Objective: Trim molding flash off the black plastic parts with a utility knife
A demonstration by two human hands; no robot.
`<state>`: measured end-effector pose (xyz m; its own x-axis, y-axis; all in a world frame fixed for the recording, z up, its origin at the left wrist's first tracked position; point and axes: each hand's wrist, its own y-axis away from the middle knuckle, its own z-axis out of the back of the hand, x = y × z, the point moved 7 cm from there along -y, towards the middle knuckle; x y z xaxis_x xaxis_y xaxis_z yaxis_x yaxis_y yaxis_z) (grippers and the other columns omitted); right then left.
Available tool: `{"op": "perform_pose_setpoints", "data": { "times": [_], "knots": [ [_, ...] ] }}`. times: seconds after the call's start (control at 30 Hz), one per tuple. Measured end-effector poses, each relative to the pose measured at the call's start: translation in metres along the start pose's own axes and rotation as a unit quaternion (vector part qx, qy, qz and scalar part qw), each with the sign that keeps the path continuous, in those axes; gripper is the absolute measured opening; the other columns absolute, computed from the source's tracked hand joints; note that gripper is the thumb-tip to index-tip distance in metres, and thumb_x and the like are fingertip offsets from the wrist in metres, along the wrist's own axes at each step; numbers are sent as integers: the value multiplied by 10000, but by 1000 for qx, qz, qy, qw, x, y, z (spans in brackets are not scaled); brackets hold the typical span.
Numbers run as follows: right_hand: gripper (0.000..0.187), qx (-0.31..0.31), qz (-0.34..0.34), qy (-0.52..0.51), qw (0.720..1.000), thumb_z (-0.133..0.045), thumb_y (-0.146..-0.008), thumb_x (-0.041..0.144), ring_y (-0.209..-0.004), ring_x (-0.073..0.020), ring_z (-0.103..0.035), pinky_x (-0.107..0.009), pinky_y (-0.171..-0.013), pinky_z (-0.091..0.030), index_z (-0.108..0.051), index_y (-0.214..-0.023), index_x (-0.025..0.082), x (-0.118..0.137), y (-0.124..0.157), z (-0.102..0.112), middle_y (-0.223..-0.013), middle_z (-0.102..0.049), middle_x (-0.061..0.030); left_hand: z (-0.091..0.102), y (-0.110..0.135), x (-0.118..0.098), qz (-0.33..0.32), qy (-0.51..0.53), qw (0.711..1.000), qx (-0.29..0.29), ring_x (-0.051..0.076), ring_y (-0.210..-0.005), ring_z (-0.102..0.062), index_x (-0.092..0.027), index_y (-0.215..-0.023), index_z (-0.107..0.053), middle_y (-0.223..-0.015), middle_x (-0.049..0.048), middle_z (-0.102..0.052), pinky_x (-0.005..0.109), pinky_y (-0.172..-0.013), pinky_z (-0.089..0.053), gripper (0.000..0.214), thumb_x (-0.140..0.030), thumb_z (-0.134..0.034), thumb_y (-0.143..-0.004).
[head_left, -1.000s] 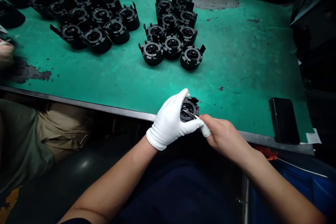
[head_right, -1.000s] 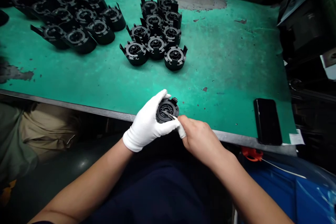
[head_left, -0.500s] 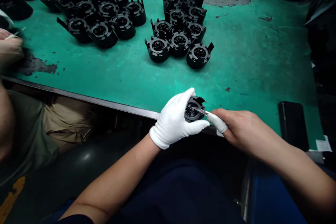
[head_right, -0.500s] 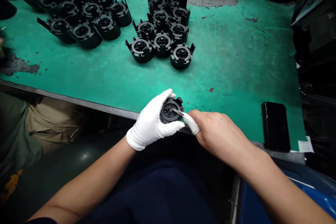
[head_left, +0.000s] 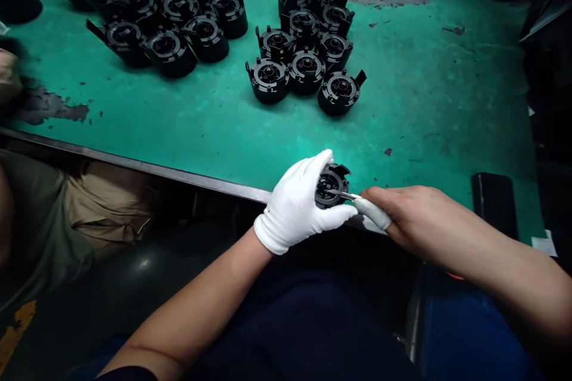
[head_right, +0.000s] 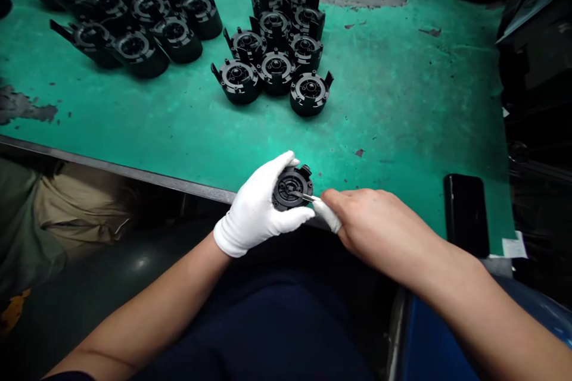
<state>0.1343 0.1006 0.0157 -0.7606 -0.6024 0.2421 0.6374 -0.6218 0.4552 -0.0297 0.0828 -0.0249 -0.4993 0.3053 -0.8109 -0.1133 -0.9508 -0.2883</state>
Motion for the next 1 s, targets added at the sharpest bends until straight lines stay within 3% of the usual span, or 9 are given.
{"op": "perform_pose_setpoints", "data": {
  "times": [0.1,0.2,0.4,0.67,1.0],
  "knots": [
    [323,-70,6,-22,997,-463,-902,171,-774,-233,-710,-308,-611,-448,-626,-1161,274,-9,6,11,-962,-753,-27,1,0,-1,-11,1,1000,-5,352,-1330,-571,-150,-1478,-395,-1414,191,-583,519,-1145,-462,957,-608,-795,-738],
    [433,-123,-1,-18,992,-463,-916,184,-929,-259,-730,-323,-655,-494,-590,-1306,324,-20,11,17,-1193,-740,-28,2,0,-2,-22,2,1000,-10,353,-1328,-573,-151,-1474,-397,-1410,193,-586,521,-1142,-464,968,-641,-786,-736],
    [479,-111,4,19,994,-484,-890,185,-889,-258,-737,-310,-612,-493,-644,-1312,347,-23,0,9,-1166,-763,-22,0,0,-1,-13,-8,1000,3,357,-1339,-565,-168,-1485,-379,-1421,195,-579,533,-1151,-453,958,-632,-779,-749],
    [496,-129,16,78,988,-505,-834,178,-784,-263,-733,-301,-518,-411,-665,-1272,348,-24,-9,15,-1080,-776,-21,0,-2,-2,-9,-6,1000,3,354,-1328,-575,-174,-1473,-389,-1406,185,-591,531,-1154,-452,943,-636,-775,-749],
    [442,-90,13,-19,996,-479,-884,155,-863,-259,-766,-326,-641,-553,-641,-1280,264,-13,9,-6,-1141,-781,-55,2,-1,-2,-16,-18,1000,-4,354,-1324,-576,-179,-1472,-396,-1413,185,-590,532,-1135,-471,932,-622,-778,-748]
  ]
}}
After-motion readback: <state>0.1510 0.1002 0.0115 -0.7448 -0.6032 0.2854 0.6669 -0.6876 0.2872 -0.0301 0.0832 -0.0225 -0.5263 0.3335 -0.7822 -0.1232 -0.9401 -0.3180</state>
